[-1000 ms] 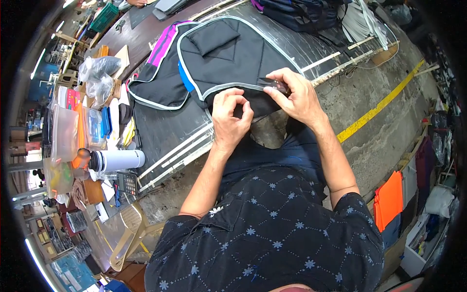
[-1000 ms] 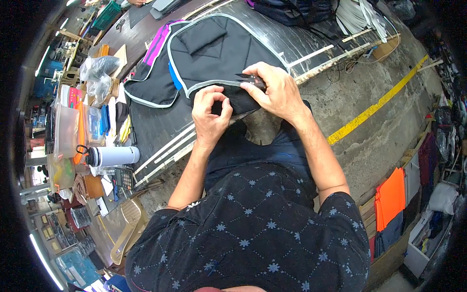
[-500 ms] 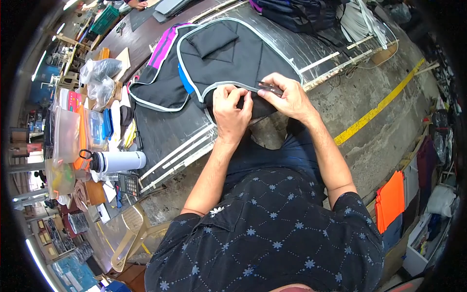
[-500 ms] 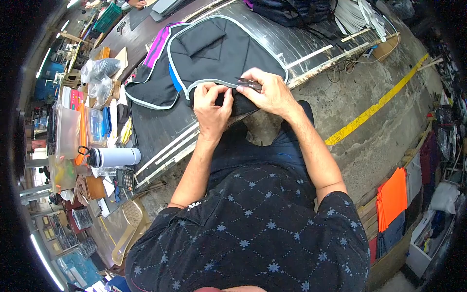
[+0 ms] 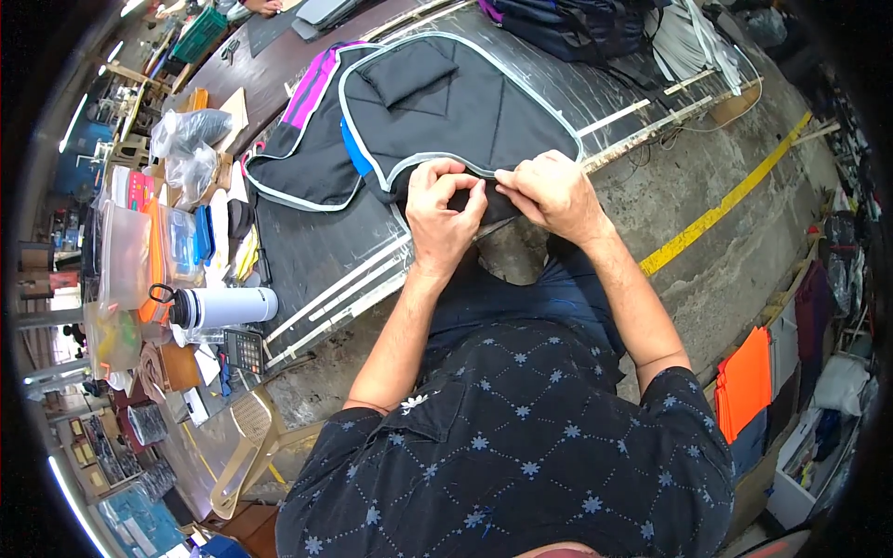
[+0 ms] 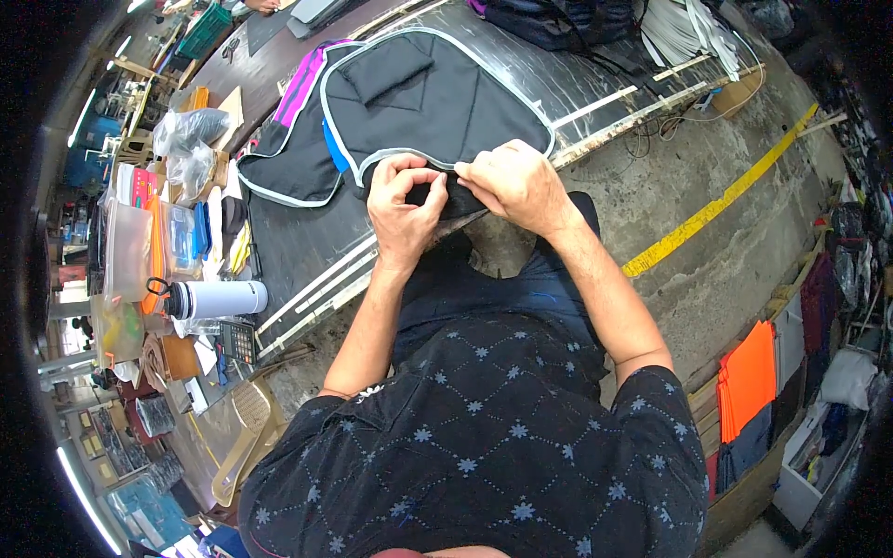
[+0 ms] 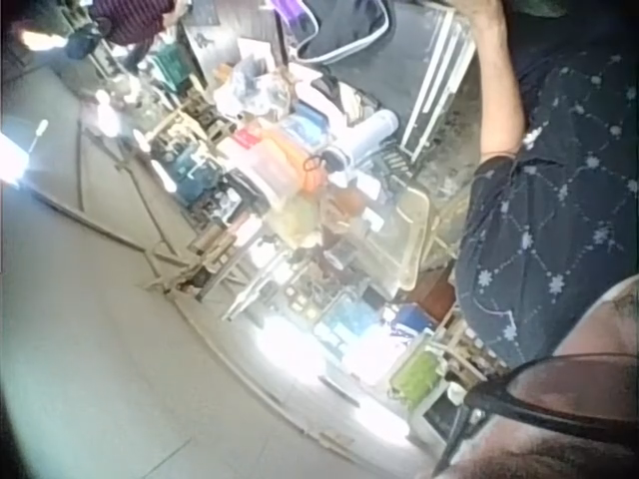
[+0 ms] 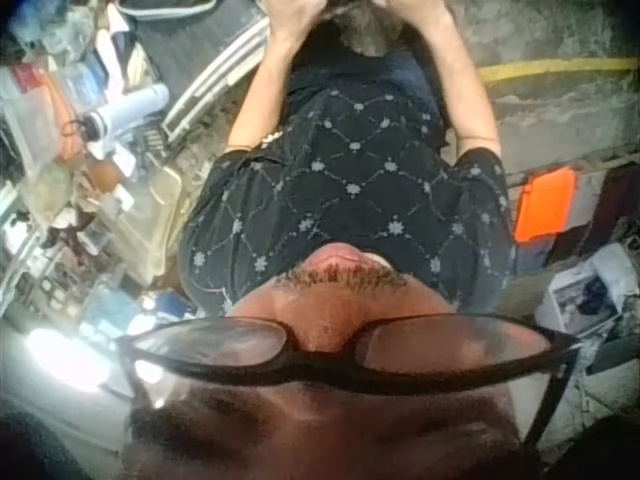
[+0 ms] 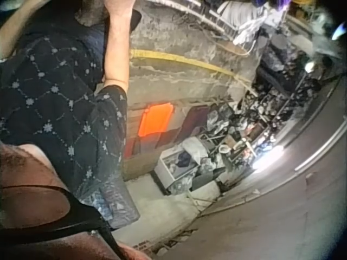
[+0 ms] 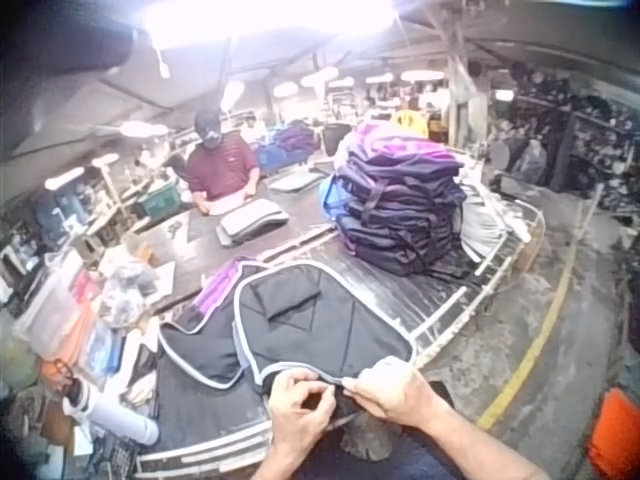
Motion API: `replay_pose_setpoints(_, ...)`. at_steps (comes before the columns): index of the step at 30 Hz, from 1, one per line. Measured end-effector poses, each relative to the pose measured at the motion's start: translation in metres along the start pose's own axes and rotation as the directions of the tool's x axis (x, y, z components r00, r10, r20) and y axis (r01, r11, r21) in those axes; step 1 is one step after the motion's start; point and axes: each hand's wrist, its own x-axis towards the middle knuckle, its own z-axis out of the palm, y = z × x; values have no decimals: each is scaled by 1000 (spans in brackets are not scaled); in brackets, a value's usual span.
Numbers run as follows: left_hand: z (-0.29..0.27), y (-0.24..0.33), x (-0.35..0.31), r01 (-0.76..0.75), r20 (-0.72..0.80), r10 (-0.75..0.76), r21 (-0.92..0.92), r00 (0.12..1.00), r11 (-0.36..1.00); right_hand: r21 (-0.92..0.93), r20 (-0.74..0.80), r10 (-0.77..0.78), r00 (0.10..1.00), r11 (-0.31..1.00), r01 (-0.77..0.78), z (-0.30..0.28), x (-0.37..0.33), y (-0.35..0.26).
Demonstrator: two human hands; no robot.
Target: Inspecting and trimming loose threads from backpack components using snips.
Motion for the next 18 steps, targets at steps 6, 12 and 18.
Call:
replay_pose_setpoints(6,0,2,0,-3,1,3,9,1000,1000,-16,-9,-13,1000,1000,12,1,2,-1)
replay_pose_setpoints(12,0,2,0,-2,0,2,0,1000,1000,-25,-2,-20,1000,999,20,4,0,1)
replay_pose_setpoints(18,1,1,-2,10,6,-10,-3,1000,1000,-59,-9,-41,999,997,41,6,-3,1)
